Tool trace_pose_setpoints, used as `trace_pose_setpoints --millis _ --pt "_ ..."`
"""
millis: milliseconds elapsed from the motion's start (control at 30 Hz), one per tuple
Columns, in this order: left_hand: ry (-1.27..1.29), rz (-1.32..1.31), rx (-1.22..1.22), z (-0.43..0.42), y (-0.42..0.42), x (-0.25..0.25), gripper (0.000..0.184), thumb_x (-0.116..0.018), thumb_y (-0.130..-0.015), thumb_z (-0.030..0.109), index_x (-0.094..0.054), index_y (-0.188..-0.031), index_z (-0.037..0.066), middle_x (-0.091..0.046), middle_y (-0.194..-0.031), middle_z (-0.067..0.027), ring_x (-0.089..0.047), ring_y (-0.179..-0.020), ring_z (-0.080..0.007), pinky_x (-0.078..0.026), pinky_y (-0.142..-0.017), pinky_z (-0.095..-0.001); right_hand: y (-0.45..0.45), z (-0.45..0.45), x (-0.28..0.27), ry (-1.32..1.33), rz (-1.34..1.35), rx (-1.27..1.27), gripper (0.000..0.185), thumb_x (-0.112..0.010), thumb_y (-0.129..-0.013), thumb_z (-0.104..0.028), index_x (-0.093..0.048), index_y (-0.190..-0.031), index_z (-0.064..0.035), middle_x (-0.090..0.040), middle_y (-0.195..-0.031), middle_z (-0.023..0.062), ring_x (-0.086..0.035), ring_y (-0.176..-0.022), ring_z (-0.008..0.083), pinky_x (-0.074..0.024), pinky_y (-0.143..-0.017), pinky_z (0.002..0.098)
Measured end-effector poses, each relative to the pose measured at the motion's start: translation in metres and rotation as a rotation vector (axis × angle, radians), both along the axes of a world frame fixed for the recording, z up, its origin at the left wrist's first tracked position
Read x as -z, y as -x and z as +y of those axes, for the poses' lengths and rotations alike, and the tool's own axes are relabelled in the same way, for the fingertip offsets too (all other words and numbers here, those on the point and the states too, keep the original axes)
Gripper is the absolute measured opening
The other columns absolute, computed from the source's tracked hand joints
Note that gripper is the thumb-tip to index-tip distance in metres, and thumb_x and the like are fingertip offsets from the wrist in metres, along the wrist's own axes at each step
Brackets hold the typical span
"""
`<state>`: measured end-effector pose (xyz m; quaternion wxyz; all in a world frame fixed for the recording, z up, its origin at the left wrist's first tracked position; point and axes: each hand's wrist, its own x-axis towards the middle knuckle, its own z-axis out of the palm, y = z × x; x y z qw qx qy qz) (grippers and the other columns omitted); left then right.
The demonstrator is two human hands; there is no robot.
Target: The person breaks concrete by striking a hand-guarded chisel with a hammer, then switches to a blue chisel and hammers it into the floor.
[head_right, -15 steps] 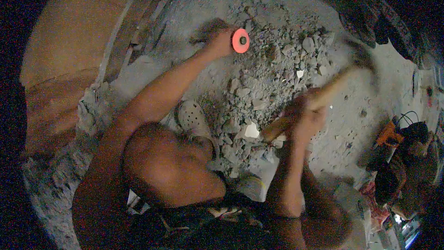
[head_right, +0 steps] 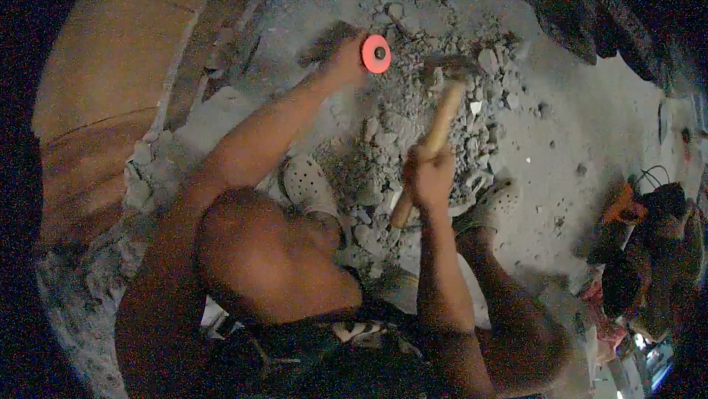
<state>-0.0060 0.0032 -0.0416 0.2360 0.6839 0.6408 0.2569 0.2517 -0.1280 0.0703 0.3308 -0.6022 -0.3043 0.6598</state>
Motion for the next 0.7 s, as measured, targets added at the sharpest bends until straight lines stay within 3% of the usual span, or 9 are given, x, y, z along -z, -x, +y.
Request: trace_pose_setpoints --millis 67,133,200,300,367,400,467,567,700 --pt "0.075 0.028 0.012 0.008 0.004 0.007 0.058 -0.075 -0.074 0.024 -0.043 -0.118 0.003 -0.064 -0.092 -0.0228 -0.063 -0.090 -0.0410 -0.051 -0.075 -0.0519 -0.034 0.031 -0.002 -0.161 -0.302 0.167 0.016 -0.058 -0.088 -0.020 -0.054 -0.092 -0.0051 -0.057 -0.069 0.0054 -0.054 -0.054 0.0172 -0.0463 -0.048 0.0319" --pt "0.158 0.125 -0.005 0.006 0.001 0.004 0.055 -0.075 -0.073 0.020 -0.044 -0.115 0.003 -0.064 -0.090 -0.0239 -0.063 -0.090 -0.0419 -0.051 -0.075 -0.0516 -0.043 0.053 -0.065 -0.487 -0.230 0.281 0.019 -0.055 -0.087 -0.023 -0.054 -0.091 -0.0049 -0.057 -0.070 0.0068 -0.056 -0.057 0.0198 -0.0475 -0.052 0.0330" --pt "0.113 0.097 0.007 0.008 0.002 0.007 0.055 -0.074 -0.072 0.016 -0.044 -0.115 0.001 -0.064 -0.090 -0.0252 -0.063 -0.089 -0.0420 -0.051 -0.073 -0.0509 -0.062 0.072 -0.079 -0.733 0.149 0.427 0.016 -0.060 -0.086 -0.019 -0.054 -0.088 -0.0042 -0.059 -0.072 0.0099 -0.057 -0.057 0.0212 -0.0500 -0.051 0.0343" --pt "0.116 0.097 0.018 0.014 0.003 0.007 0.056 -0.074 -0.072 0.015 -0.043 -0.115 0.000 -0.064 -0.091 -0.0252 -0.063 -0.089 -0.0417 -0.051 -0.072 -0.0505 -0.033 0.057 -0.048 -0.797 0.033 0.397 0.023 -0.053 -0.087 -0.027 -0.058 -0.089 -0.0046 -0.058 -0.077 0.0099 -0.058 -0.071 0.0208 -0.0482 -0.061 0.0337" --pt "0.025 0.071 0.023 0.011 0.005 0.015 0.055 -0.074 -0.072 0.015 -0.043 -0.114 0.000 -0.063 -0.092 -0.0253 -0.063 -0.088 -0.0414 -0.051 -0.072 -0.0503 0.000 -0.005 0.094 -0.604 -1.216 0.030 0.017 -0.056 -0.090 -0.021 -0.056 -0.091 -0.0045 -0.057 -0.077 0.0092 -0.058 -0.072 0.0224 -0.0479 -0.062 0.0363" --pt "-0.071 0.037 0.029 0.012 0.002 0.019 0.054 -0.074 -0.072 0.015 -0.043 -0.114 -0.001 -0.063 -0.092 -0.0254 -0.063 -0.088 -0.0411 -0.052 -0.072 -0.0501 0.028 -0.022 0.085 -0.431 -0.520 -0.270 0.015 -0.056 -0.090 -0.018 -0.056 -0.085 -0.0042 -0.056 -0.073 0.0078 -0.056 -0.064 0.0195 -0.0464 -0.055 0.0336" --pt "0.032 0.100 0.035 0.013 0.002 0.017 0.053 -0.074 -0.072 0.015 -0.042 -0.113 0.000 -0.063 -0.092 -0.0254 -0.063 -0.088 -0.0409 -0.052 -0.072 -0.0498 0.037 -0.011 0.034 0.056 0.100 -0.120 0.015 -0.057 -0.090 -0.020 -0.054 -0.087 -0.0057 -0.056 -0.073 0.0069 -0.053 -0.055 0.0161 -0.0435 -0.047 0.0312" --pt "0.218 0.123 0.010 0.002 -0.001 0.009 0.052 -0.073 -0.073 0.015 -0.041 -0.111 0.000 -0.064 -0.091 -0.0257 -0.064 -0.087 -0.0409 -0.052 -0.072 -0.0497 0.004 0.017 0.006 0.097 -0.021 -0.076 0.009 -0.055 -0.089 -0.010 -0.051 -0.095 -0.0058 -0.056 -0.073 0.0041 -0.053 -0.055 0.0141 -0.0445 -0.048 0.0302" --pt "0.132 0.173 -0.016 0.011 -0.003 -0.004 0.049 -0.071 -0.076 0.016 -0.038 -0.110 0.001 -0.064 -0.087 -0.0250 -0.064 -0.086 -0.0425 -0.052 -0.072 -0.0508 -0.044 0.060 -0.046 -0.375 -0.193 0.298 0.010 -0.060 -0.086 -0.013 -0.055 -0.088 -0.0051 -0.056 -0.068 0.0052 -0.054 -0.052 0.0175 -0.0450 -0.047 0.0310"
